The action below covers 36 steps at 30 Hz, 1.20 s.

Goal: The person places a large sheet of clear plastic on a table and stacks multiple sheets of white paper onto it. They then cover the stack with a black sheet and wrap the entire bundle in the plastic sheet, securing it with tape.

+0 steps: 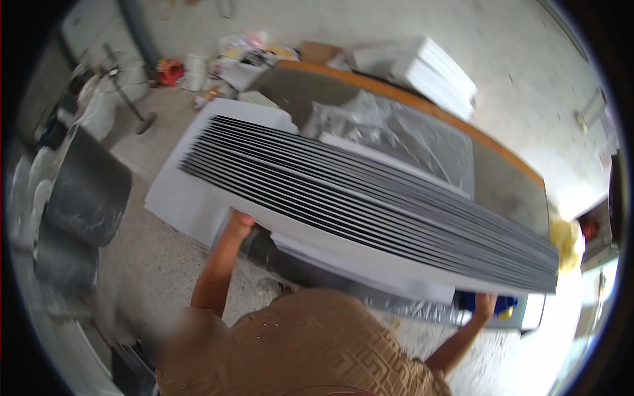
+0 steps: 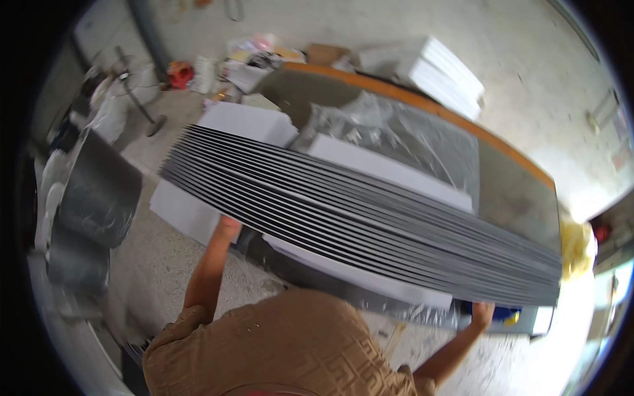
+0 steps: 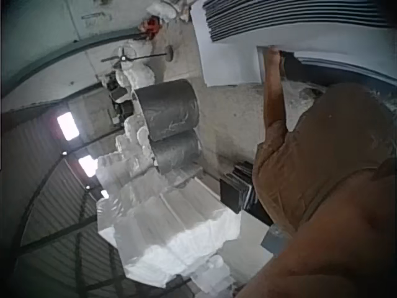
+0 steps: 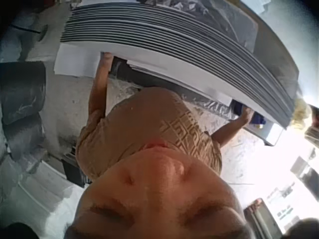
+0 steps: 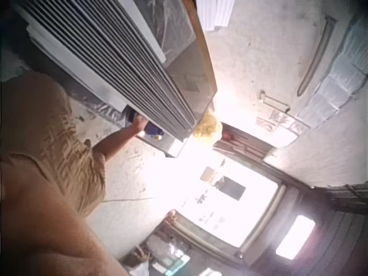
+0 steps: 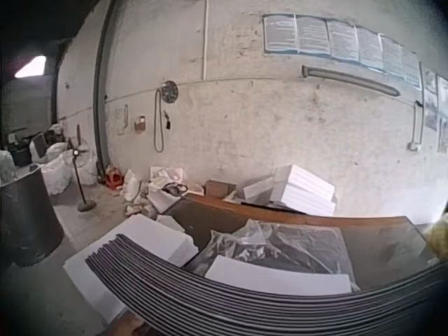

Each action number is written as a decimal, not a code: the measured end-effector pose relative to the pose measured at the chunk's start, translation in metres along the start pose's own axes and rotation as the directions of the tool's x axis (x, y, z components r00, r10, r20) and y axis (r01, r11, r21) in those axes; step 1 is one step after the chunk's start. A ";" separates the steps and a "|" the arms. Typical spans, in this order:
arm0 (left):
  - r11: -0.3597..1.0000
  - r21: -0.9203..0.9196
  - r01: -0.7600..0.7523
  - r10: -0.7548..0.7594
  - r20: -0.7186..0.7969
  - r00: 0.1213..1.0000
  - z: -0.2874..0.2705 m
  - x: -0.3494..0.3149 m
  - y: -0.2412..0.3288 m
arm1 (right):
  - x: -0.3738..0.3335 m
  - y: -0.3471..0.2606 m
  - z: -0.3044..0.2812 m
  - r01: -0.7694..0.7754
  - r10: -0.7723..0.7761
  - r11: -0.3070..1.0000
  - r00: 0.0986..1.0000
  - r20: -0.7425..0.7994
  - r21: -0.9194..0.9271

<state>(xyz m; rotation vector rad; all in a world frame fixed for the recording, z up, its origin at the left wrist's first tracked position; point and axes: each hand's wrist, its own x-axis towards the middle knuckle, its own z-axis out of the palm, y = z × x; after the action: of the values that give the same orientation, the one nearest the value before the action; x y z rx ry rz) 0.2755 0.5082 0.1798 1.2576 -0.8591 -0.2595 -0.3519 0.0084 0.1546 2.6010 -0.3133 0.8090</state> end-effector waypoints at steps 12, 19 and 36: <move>0.825 -0.008 0.565 -0.565 0.029 0.825 0.076 0.157 0.139 | 0.202 0.029 -0.050 -0.713 0.721 -0.222 0.339 0.605 0.665; 0.717 0.242 0.654 -0.676 0.015 0.736 0.082 0.164 0.006 | 0.183 0.041 0.041 -0.921 0.540 0.034 0.344 0.768 0.389; 0.582 0.603 0.546 -0.649 -0.061 0.759 0.073 0.126 -0.014 | 0.199 -0.036 0.036 -0.922 0.385 -0.327 0.071 0.920 0.208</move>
<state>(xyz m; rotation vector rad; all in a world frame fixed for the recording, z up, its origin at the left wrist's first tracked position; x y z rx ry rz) 0.3140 0.3743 0.2244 2.1518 -0.6309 -0.6945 -0.1620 0.0068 0.2320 3.2058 -2.9724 0.4966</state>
